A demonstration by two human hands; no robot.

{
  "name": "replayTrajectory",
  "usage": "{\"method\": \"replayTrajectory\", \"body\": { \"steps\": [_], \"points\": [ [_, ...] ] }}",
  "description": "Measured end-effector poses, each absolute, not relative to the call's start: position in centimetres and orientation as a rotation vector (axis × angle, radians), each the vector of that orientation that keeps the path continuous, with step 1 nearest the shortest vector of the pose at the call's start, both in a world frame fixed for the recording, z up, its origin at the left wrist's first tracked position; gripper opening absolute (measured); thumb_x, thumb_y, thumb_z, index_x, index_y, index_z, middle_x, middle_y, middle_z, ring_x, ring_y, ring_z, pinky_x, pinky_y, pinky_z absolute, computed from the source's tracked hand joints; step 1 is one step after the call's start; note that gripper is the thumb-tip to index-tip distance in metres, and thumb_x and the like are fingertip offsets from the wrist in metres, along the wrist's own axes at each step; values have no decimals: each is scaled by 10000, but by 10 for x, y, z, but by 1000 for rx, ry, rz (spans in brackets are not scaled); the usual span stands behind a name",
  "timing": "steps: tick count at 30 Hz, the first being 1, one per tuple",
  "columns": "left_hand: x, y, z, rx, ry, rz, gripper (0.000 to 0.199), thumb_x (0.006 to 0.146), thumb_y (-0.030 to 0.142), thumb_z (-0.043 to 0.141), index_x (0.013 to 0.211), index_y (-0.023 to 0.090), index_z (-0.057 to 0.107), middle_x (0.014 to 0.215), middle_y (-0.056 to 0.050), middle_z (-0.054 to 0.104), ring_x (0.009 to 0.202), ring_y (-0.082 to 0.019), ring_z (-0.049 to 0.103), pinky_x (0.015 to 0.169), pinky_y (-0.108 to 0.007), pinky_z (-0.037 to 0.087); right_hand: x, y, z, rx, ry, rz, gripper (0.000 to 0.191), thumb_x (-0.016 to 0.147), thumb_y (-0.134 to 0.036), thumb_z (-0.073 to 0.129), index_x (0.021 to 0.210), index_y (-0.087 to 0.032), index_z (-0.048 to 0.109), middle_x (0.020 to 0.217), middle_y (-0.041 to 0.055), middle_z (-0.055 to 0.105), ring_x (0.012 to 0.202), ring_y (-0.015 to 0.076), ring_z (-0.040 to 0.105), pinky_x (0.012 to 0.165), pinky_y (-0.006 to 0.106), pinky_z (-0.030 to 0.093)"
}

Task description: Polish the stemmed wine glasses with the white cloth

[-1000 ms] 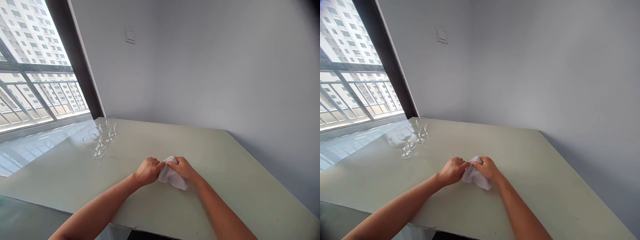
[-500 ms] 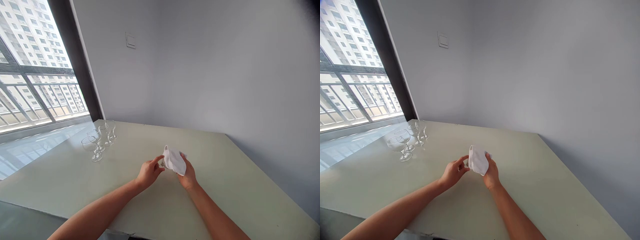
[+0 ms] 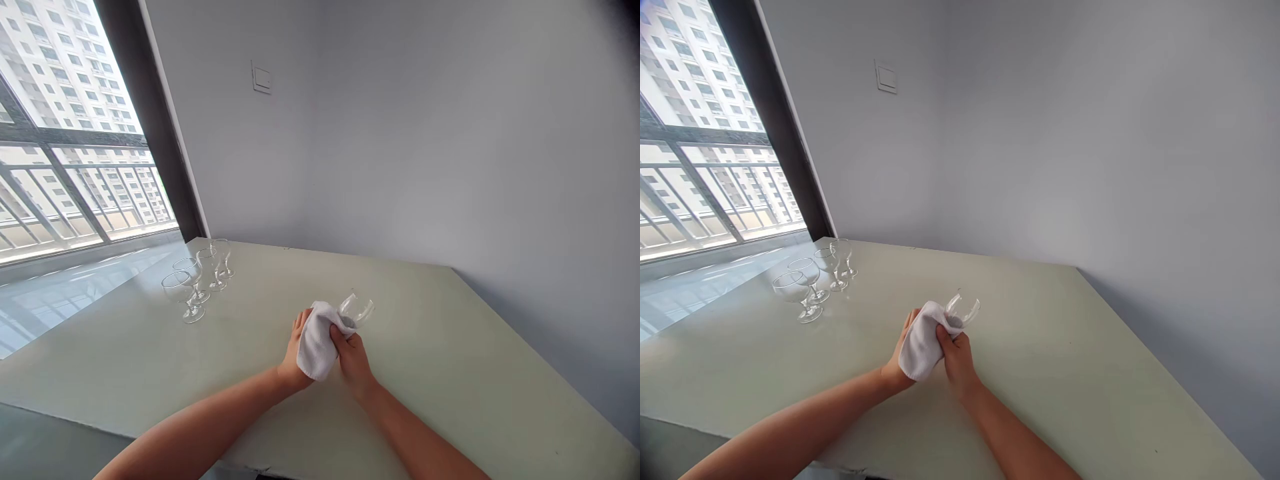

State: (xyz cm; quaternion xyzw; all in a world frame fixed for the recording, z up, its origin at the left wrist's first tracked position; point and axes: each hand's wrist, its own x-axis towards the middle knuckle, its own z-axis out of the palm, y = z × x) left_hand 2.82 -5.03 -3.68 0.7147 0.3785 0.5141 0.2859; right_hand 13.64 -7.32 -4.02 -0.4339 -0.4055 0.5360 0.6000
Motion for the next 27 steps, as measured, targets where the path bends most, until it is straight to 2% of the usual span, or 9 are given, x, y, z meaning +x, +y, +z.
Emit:
{"method": "replayTrajectory", "body": {
  "steps": [5,7,9,11,14,17,23,25,27],
  "points": [
    [1,-33,-18,1607,812,1353,178,784,294,481,847,209,623,956,-54,568,873,-179,509,818,-335,401,160,-72,-33,-965,-883,1341,327,665,-454,646,746,-138,617,635,7,562,601,126,490,554,239,376],
    [-5,-27,-12,1392,733,1285,281,803,343,468,1040,224,560,986,-63,590,888,-177,528,845,-348,388,163,-76,-31,-899,-904,1565,307,675,-429,649,766,-138,614,634,3,550,571,109,481,538,229,369],
    [-7,-26,-9,1289,567,1064,526,745,417,554,1217,226,421,1081,-100,574,950,-206,533,863,-371,380,162,-81,-31,-831,-899,1801,304,679,-419,648,798,-143,607,645,2,542,561,105,488,544,233,375],
    [-6,-28,-8,1225,430,843,710,661,442,644,1262,211,345,1114,-139,558,949,-233,550,836,-381,396,158,-84,-32,-799,-899,1955,309,661,-417,662,801,-149,597,652,-1,533,563,106,495,560,241,381],
    [-2,-32,-10,1169,448,769,664,634,388,689,1185,189,376,1018,-132,598,855,-211,585,789,-360,412,153,-83,-30,-854,-1047,1975,302,667,-431,644,765,-151,586,652,0,526,580,114,498,570,243,375],
    [3,-35,-12,1155,575,907,560,645,329,693,1100,192,398,959,-96,611,885,-196,578,821,-351,400,154,-78,-27,-1102,-1406,1611,266,741,-418,552,799,-159,580,705,20,565,629,142,511,579,254,366],
    [12,-40,-8,1032,765,1143,574,643,337,690,1080,197,344,1049,-130,573,924,-224,582,816,-385,417,151,-78,-25,-1579,-1947,75,133,732,-170,463,820,-177,562,714,61,591,718,198,501,640,291,313],
    [12,-41,-7,1013,747,1198,580,637,340,694,1071,206,334,1063,-128,562,925,-234,587,806,-393,428,151,-78,-24,-1578,-1940,27,173,704,-132,455,839,-174,555,751,68,592,746,198,488,644,289,311],
    [11,-41,-5,1042,684,1216,581,624,330,706,1055,216,332,1038,-105,569,924,-236,592,813,-393,431,153,-76,-24,-1577,-1858,314,158,691,-142,450,807,-183,548,710,32,570,672,163,469,593,261,313]
  ]
}}
